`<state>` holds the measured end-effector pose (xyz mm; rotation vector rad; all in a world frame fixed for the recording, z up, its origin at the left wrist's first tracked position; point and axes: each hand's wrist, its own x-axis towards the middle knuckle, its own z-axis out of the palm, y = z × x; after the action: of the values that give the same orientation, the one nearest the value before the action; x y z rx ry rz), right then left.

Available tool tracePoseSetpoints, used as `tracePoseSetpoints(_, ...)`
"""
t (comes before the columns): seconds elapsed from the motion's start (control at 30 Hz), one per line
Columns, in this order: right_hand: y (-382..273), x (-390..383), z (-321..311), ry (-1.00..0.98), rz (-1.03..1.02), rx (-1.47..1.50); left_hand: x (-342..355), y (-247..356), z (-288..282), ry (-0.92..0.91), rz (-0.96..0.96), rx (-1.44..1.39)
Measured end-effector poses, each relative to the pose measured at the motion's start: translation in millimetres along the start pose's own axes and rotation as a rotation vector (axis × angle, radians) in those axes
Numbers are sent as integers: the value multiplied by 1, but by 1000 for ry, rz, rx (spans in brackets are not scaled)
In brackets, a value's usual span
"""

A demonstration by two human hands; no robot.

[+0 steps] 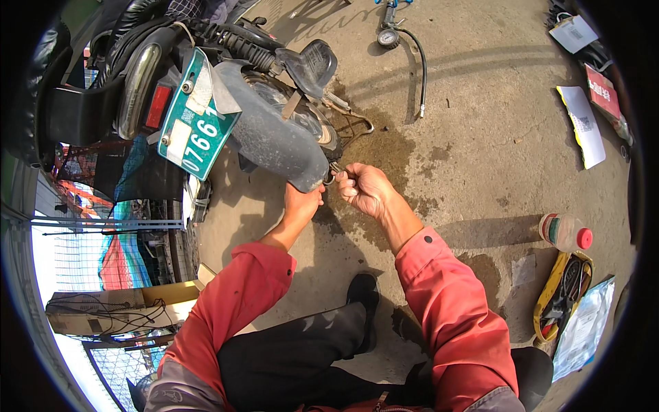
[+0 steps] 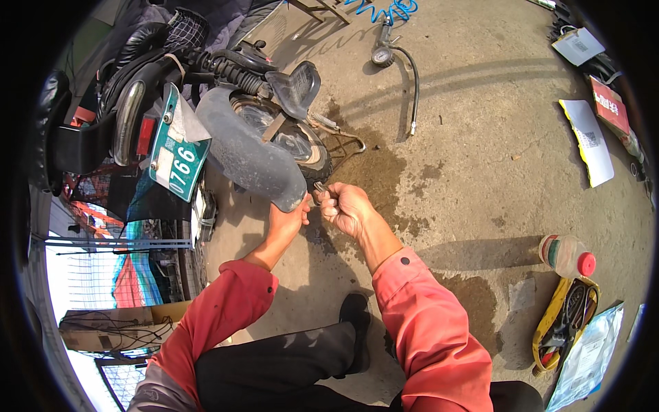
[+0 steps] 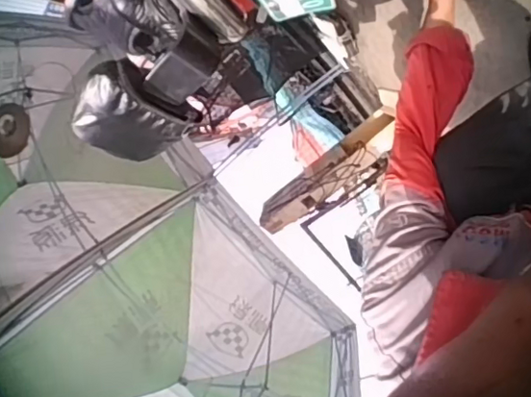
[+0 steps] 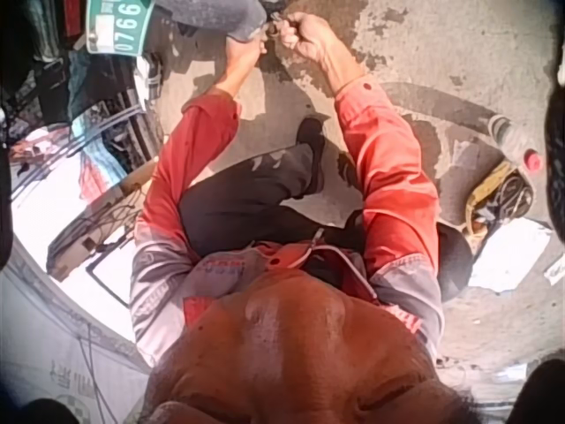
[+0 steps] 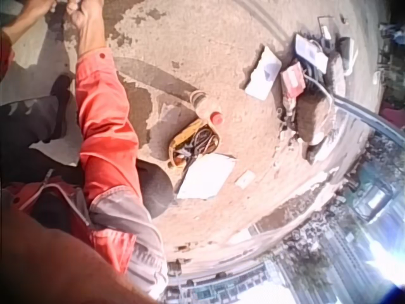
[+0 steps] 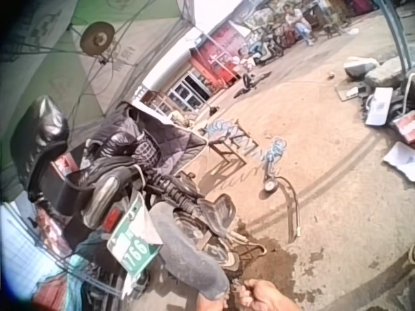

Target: The person pours liquid from a plastic bottle onto the rear wheel area of a scooter, then uses a screwdriver to manipulate a small metal part. They retrieve a tool kit, select a screwdriver, and continue working on the wheel area while seated on the ground.

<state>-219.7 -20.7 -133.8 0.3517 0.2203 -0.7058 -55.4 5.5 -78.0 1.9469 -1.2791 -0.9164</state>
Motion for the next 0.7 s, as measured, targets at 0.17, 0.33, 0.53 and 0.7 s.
tracePoseSetpoints(0.17,2,2,-7,-15,-6,-12,1,-1,1,-7,17,0)
tracePoseSetpoints(0.33,12,2,-18,-6,-5,-39,0,1,1,7,41,20)
tracePoseSetpoints(0.53,17,-2,-14,15,-31,26,-1,0,0,16,36,43)
tracePoseSetpoints(0.7,15,1,-24,-59,0,83,-1,2,1,-4,37,53)
